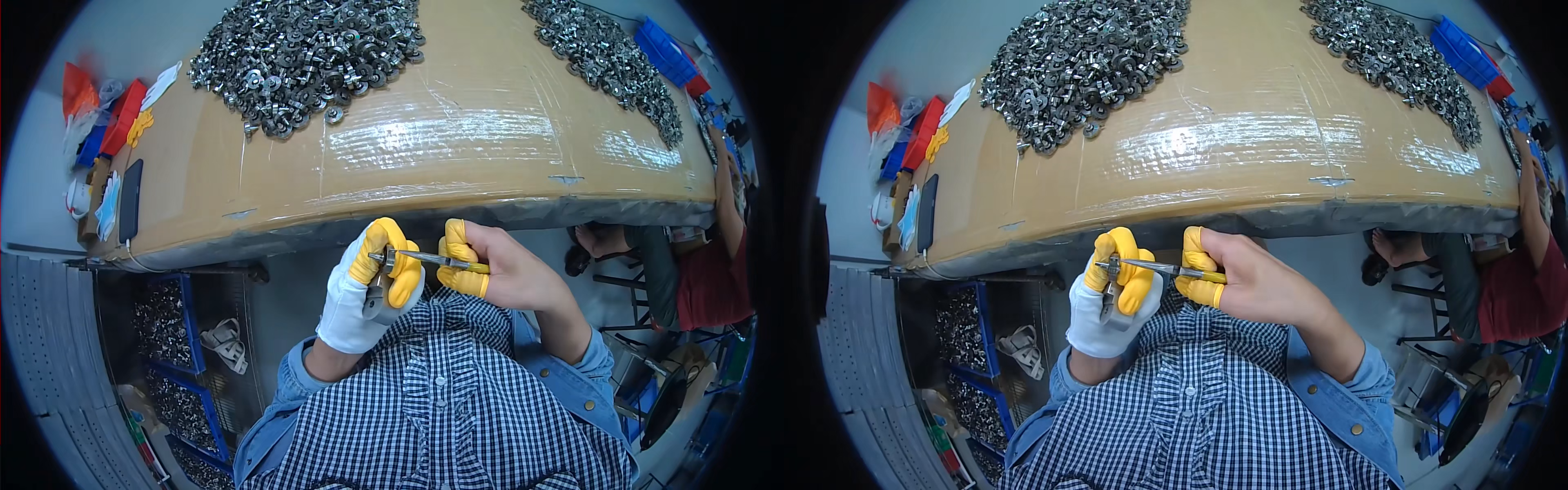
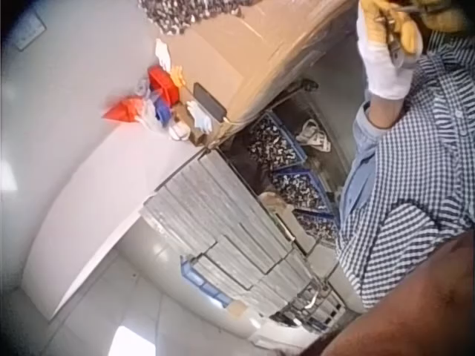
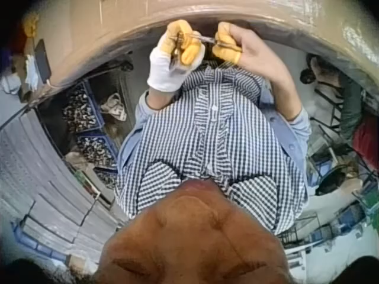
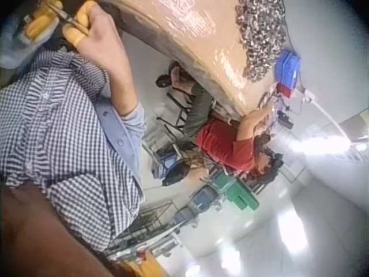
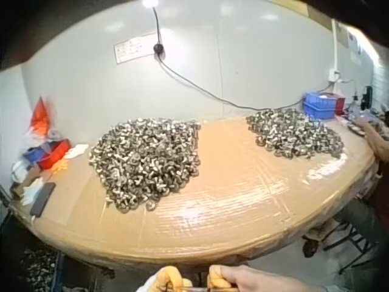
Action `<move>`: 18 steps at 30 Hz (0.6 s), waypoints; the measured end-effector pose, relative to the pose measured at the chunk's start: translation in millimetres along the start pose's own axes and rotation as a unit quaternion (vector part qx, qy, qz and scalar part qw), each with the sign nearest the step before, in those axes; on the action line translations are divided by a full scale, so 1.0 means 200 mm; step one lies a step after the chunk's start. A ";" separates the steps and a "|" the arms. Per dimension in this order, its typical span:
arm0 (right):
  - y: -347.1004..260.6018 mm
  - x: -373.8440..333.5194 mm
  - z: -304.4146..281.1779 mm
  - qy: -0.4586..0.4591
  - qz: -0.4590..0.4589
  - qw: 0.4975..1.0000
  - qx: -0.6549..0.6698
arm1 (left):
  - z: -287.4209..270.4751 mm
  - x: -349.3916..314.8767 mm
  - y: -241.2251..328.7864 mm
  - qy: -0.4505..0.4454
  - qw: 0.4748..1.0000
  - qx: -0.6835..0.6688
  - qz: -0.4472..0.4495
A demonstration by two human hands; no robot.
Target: Assembling small metallic parts using pliers at a factory workstation.
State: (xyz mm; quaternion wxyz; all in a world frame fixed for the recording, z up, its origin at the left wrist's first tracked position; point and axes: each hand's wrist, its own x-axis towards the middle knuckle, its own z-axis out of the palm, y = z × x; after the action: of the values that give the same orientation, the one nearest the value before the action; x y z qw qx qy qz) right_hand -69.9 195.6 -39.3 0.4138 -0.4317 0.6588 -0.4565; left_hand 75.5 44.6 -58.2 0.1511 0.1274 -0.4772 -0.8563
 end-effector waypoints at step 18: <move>-0.10 -0.01 0.04 0.051 -0.012 0.965 -0.257 | -0.03 0.00 -0.02 -0.001 0.979 0.183 0.093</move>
State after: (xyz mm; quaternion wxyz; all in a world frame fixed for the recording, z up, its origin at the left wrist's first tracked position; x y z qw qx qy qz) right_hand -57.3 190.4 -21.1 0.2496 -0.5078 0.7688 -0.2981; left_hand 77.2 42.8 -64.9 0.2038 0.1075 -0.6360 -0.7365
